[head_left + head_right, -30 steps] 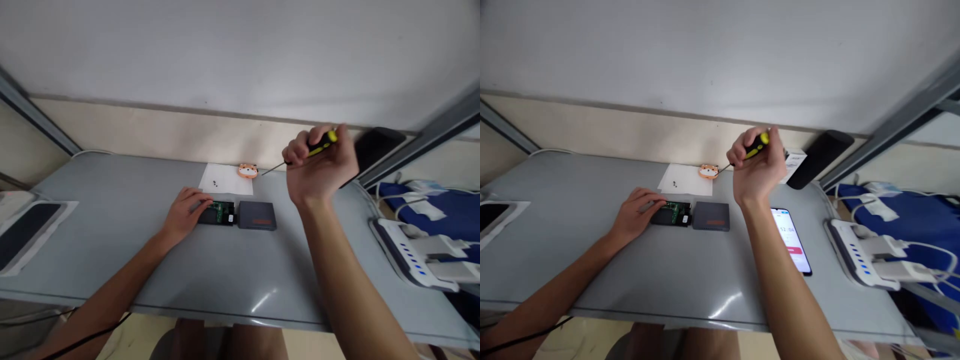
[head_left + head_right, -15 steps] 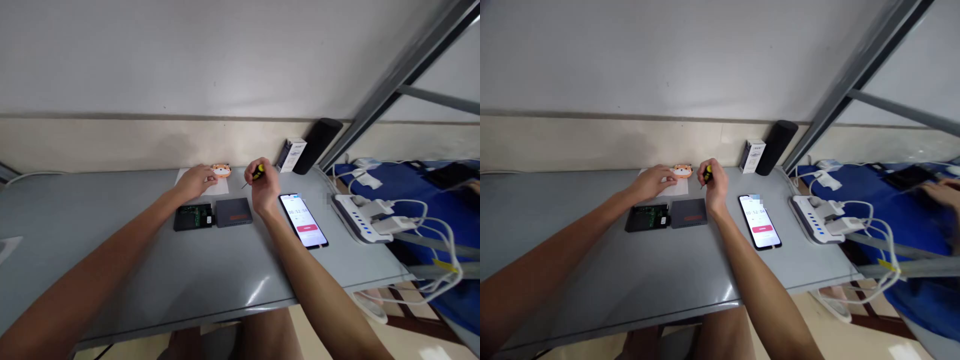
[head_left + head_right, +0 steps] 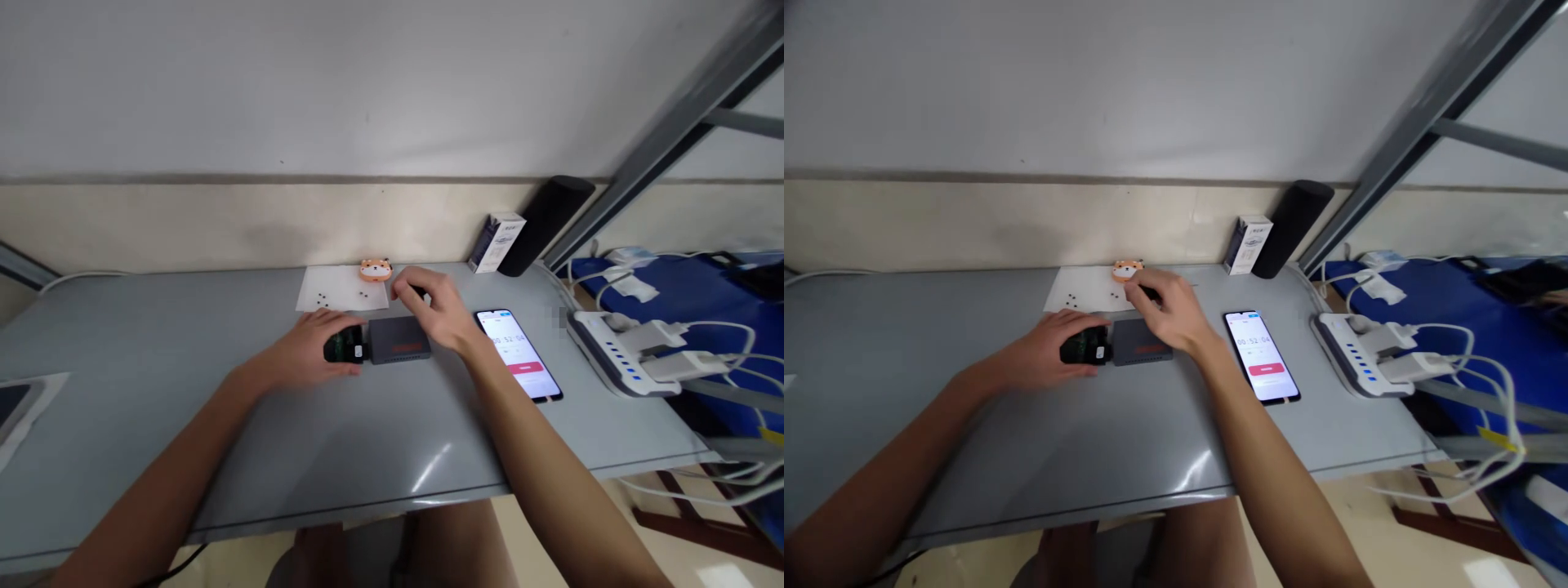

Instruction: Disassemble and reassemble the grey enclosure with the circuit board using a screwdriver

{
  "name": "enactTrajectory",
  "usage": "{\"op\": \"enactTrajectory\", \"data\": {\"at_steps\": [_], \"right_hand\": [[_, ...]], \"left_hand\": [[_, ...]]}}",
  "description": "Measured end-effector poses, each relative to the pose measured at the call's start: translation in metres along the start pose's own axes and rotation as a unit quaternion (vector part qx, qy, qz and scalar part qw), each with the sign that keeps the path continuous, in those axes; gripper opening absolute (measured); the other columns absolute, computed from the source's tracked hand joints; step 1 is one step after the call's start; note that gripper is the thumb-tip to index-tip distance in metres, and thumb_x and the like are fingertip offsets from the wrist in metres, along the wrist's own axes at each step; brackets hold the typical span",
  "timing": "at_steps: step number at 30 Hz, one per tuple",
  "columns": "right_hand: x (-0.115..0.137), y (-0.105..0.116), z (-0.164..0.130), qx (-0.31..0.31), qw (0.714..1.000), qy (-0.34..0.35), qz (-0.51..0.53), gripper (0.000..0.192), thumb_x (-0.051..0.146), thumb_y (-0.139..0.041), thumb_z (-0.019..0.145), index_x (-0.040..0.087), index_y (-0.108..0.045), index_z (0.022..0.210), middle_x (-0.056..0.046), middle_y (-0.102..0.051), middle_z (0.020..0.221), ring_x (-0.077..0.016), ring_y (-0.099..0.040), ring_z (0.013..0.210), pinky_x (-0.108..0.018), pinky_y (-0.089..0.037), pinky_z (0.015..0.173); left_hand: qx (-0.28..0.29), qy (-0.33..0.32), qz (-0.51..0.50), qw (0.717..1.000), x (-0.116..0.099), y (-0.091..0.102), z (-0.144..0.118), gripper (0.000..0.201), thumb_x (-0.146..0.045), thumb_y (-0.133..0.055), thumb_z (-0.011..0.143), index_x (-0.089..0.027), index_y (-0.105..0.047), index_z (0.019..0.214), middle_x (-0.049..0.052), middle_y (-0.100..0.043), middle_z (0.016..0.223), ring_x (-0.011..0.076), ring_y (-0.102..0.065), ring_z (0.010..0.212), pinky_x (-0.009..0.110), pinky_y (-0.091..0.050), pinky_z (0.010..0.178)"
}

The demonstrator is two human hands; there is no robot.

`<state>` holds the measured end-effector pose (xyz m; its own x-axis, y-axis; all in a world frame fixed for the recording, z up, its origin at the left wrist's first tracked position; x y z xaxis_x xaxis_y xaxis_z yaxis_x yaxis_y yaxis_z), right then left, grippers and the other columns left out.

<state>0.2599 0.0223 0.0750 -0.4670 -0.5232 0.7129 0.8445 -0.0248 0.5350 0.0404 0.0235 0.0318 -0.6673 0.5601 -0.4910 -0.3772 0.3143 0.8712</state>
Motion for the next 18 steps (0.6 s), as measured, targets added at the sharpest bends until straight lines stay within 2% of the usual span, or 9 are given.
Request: {"op": "enactTrajectory", "data": {"at_steps": [2,5,10,14,16,18], "right_hand": [[-0.004,-0.006,0.0,0.047,0.997,-0.021,-0.049,0.03,0.042,-0.05,0.1,0.021,-0.066,0.084,-0.006,-0.073,0.089,-0.0214,-0.062,0.082,-0.035,-0.041,0.077],[-0.012,-0.012,-0.002,0.098,0.988,-0.052,-0.104,0.027,0.039,-0.052,0.099,0.021,-0.07,0.09,-0.008,-0.078,0.099,-0.0248,-0.067,0.09,-0.036,-0.042,0.082],[-0.019,-0.011,-0.005,0.116,0.982,-0.064,-0.131,0.027,0.042,-0.057,0.098,0.022,-0.074,0.09,-0.008,-0.078,0.096,-0.0252,-0.065,0.085,-0.037,-0.042,0.077],[-0.022,-0.009,-0.007,0.11,0.984,-0.059,-0.125,0.025,0.041,-0.06,0.097,0.023,-0.076,0.09,-0.008,-0.078,0.097,-0.0246,-0.064,0.084,-0.038,-0.041,0.076],[-0.023,-0.008,-0.007,0.108,0.985,-0.057,-0.124,0.023,0.04,-0.062,0.096,0.023,-0.077,0.09,-0.007,-0.077,0.095,-0.0239,-0.063,0.082,-0.037,-0.04,0.075],[-0.024,-0.009,-0.009,0.115,0.983,-0.058,-0.128,0.022,0.041,-0.065,0.095,0.024,-0.079,0.091,-0.006,-0.076,0.093,-0.0229,-0.061,0.08,-0.037,-0.039,0.075]], "left_hand": [[0.004,0.004,0.025,1.0,-0.002,-0.006,-0.005,0.066,-0.05,-0.078,0.087,-0.03,-0.06,0.147,0.007,-0.067,0.143,0.0351,-0.057,0.136,0.053,-0.038,0.121],[-0.011,-0.001,0.03,0.999,-0.002,-0.009,-0.004,0.06,-0.042,-0.076,0.091,-0.029,-0.06,0.147,0.007,-0.068,0.143,0.0331,-0.058,0.135,0.051,-0.038,0.121],[-0.058,-0.024,0.015,0.998,-0.006,-0.007,-0.003,0.06,-0.034,-0.078,0.091,-0.029,-0.059,0.147,0.007,-0.069,0.14,0.0312,-0.06,0.13,0.051,-0.04,0.119],[-0.115,-0.029,-0.017,0.993,-0.023,0.007,-0.008,0.068,-0.033,-0.08,0.089,-0.03,-0.053,0.152,0.007,-0.066,0.142,0.0304,-0.059,0.131,0.049,-0.042,0.118],[-0.11,-0.042,-0.02,0.993,-0.034,0.015,-0.012,0.066,-0.033,-0.081,0.088,-0.029,-0.056,0.149,0.006,-0.067,0.138,0.03,-0.059,0.13,0.048,-0.043,0.117],[-0.051,-0.065,-0.031,0.996,-0.045,0.017,-0.017,0.059,-0.033,-0.082,0.087,-0.029,-0.062,0.141,0.005,-0.068,0.133,0.0288,-0.061,0.126,0.043,-0.046,0.113]]}}
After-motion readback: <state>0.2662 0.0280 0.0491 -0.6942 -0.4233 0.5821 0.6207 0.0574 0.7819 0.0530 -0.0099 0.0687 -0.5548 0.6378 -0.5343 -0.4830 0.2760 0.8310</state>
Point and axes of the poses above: each hand's wrist, its own z-axis towards the middle knuckle, its own y-axis out of the back of the hand, x = y × z, the point moved 4 cm from there along z, towards the middle knuckle
